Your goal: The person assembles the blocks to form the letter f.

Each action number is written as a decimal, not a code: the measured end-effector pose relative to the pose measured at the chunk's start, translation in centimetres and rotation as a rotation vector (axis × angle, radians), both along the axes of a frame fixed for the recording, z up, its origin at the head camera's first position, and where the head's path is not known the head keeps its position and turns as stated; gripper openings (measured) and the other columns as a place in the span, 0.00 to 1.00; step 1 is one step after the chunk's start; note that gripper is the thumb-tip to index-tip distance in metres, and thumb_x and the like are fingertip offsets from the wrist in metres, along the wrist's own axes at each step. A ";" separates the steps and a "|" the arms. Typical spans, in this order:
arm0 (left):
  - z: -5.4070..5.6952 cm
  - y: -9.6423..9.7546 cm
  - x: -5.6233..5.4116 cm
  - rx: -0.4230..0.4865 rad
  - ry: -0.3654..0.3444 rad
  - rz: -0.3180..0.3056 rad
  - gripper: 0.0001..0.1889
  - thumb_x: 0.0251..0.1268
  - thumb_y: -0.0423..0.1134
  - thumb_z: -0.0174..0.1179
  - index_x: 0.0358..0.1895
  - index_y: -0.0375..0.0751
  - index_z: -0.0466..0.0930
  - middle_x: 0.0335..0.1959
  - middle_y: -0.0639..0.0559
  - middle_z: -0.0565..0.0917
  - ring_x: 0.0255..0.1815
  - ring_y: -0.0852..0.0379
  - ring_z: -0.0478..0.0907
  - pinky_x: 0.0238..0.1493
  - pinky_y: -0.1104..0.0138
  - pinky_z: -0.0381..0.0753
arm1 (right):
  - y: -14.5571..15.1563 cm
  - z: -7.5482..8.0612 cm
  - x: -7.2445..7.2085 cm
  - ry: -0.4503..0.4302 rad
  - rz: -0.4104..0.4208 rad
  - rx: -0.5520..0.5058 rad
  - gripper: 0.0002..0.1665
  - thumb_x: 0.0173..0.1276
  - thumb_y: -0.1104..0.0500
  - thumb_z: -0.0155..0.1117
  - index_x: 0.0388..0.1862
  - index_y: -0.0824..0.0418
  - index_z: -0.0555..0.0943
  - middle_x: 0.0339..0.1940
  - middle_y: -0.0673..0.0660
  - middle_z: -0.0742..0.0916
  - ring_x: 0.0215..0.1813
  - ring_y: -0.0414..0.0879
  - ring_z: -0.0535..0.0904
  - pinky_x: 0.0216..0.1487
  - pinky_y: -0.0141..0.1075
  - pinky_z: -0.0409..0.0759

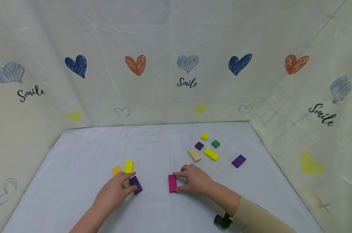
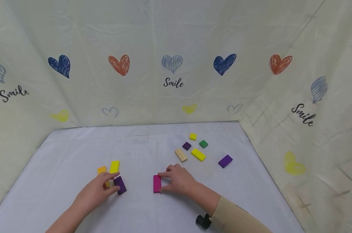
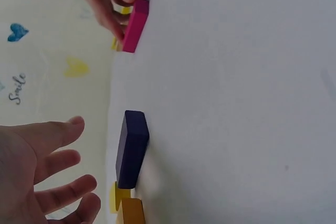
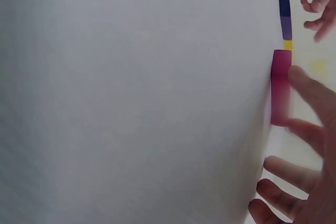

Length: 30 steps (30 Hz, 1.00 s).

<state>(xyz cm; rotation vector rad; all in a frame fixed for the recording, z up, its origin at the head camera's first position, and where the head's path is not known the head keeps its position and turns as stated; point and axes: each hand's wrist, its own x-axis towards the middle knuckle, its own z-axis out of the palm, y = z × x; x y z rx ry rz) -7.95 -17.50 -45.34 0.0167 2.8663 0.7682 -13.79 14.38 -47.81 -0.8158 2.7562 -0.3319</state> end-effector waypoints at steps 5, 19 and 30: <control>-0.6 -0.1 0.2 -0.022 -0.002 -0.004 0.30 0.55 0.52 0.72 0.64 0.55 0.79 0.56 0.53 0.79 0.48 0.54 0.78 0.48 0.54 0.80 | 0.1 0.2 0.1 -0.010 -0.009 0.004 0.38 0.54 0.34 0.74 0.66 0.36 0.78 0.52 0.48 0.81 0.53 0.44 0.73 0.49 0.37 0.80; -1.6 0.8 -0.4 -0.165 -0.017 -0.040 0.37 0.52 0.54 0.74 0.66 0.44 0.77 0.57 0.43 0.78 0.53 0.45 0.80 0.51 0.50 0.80 | 0.0 0.1 0.0 -0.015 -0.008 -0.005 0.38 0.54 0.34 0.74 0.66 0.36 0.78 0.53 0.49 0.81 0.54 0.45 0.74 0.49 0.39 0.81; -1.7 0.6 -0.7 -0.152 -0.033 -0.040 0.38 0.50 0.54 0.75 0.63 0.37 0.78 0.54 0.44 0.77 0.47 0.48 0.80 0.47 0.51 0.81 | 0.1 0.1 0.0 -0.008 0.002 0.002 0.37 0.55 0.35 0.74 0.65 0.36 0.78 0.52 0.48 0.81 0.52 0.44 0.73 0.49 0.38 0.80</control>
